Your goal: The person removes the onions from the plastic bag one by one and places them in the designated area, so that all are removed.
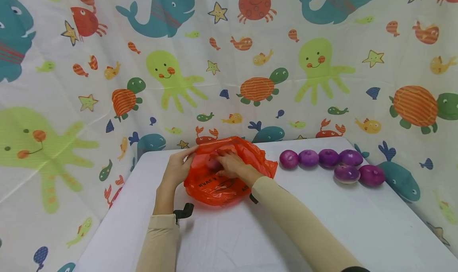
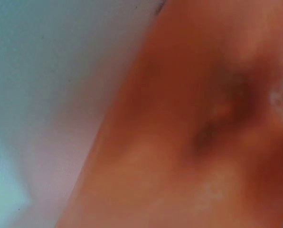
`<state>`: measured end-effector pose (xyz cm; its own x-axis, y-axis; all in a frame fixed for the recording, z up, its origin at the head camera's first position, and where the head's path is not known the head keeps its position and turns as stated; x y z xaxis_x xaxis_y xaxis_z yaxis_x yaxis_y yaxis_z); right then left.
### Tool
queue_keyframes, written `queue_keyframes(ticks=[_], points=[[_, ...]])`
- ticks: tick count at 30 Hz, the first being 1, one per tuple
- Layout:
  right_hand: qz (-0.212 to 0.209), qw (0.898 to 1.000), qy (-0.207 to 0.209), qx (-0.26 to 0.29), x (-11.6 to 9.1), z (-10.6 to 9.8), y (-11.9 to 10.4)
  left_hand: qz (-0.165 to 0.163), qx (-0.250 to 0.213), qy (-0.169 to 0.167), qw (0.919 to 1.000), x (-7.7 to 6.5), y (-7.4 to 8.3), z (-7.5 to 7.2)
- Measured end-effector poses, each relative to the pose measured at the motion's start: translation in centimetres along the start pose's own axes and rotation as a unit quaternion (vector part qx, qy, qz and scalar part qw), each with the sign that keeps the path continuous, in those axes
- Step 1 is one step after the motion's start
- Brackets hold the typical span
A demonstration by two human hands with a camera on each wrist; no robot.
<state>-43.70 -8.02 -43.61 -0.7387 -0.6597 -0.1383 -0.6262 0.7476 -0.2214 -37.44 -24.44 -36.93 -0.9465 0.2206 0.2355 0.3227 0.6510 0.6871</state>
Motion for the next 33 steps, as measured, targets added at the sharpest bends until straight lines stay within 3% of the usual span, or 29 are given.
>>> queue_keyframes(ticks=[13, 27, 33], points=[[-0.049, 0.997, 0.049, 0.031, -0.8, -0.2, -0.4, -0.012, -0.005, 0.002, 0.9999, -0.6, 0.4, 0.3], [-0.075, 0.992, 0.075, 0.070, -1.2, -0.1, -0.3, -0.011, 0.001, 0.004, 0.9999, -0.9, 1.0, 0.4], [-0.063, 0.993, 0.065, 0.073, -1.3, 0.0, -0.4, -0.014, -0.001, 0.004, 0.9999, -1.1, 1.1, 0.4]])
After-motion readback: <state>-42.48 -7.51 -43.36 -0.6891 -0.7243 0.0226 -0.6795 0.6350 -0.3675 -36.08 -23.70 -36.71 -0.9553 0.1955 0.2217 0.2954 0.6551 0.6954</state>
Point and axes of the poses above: each hand's wrist, its own x-axis towards the middle knuckle, its own z-axis out of the palm, y = z × x, the point moved 8 cm from there along x, towards the middle knuckle, and after that the axes turned 11 degrees about -y, right-handed, at the moved point
